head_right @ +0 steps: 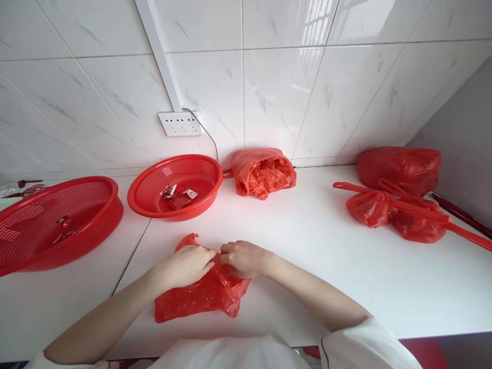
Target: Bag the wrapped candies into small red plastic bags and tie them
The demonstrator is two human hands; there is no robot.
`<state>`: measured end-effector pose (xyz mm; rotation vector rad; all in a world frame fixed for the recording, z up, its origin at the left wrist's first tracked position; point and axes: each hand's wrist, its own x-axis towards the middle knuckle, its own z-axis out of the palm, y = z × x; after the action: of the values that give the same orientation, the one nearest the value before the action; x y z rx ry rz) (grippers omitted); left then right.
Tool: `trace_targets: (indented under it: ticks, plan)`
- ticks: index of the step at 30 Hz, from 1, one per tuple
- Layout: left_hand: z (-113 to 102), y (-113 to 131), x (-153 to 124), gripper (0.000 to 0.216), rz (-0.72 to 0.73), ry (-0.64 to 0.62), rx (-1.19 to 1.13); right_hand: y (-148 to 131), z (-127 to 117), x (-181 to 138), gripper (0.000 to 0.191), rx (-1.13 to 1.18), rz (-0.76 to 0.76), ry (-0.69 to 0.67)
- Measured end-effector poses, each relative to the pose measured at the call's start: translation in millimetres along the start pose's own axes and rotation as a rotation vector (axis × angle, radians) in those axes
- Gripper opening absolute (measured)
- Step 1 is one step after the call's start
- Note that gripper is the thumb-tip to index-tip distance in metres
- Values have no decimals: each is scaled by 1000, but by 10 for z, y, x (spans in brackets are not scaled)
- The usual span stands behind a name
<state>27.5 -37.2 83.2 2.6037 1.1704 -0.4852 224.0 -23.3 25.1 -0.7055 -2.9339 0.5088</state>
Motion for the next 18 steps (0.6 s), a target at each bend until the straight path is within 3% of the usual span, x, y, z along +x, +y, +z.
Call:
trace_targets:
  ticks: [2,7,11,16,18]
  plan:
    - [73,-86,27,25,21,-36,-82,12,70,-18,25,2,-27,6]
    - [149,-113,48,41,167,57,-183,77,226,28,18,-72,10,-4]
    - [98,-27,-7,47,240,-18,-196,225,78,27,20,-270,90,25]
    - [-72,60,-187,18,-35,-116,-27,400,-466,-132,26,-583,475,256]
    - [-122,66,-235,22,-168,-90,-1,331,-667,-193,27,-646,565,371]
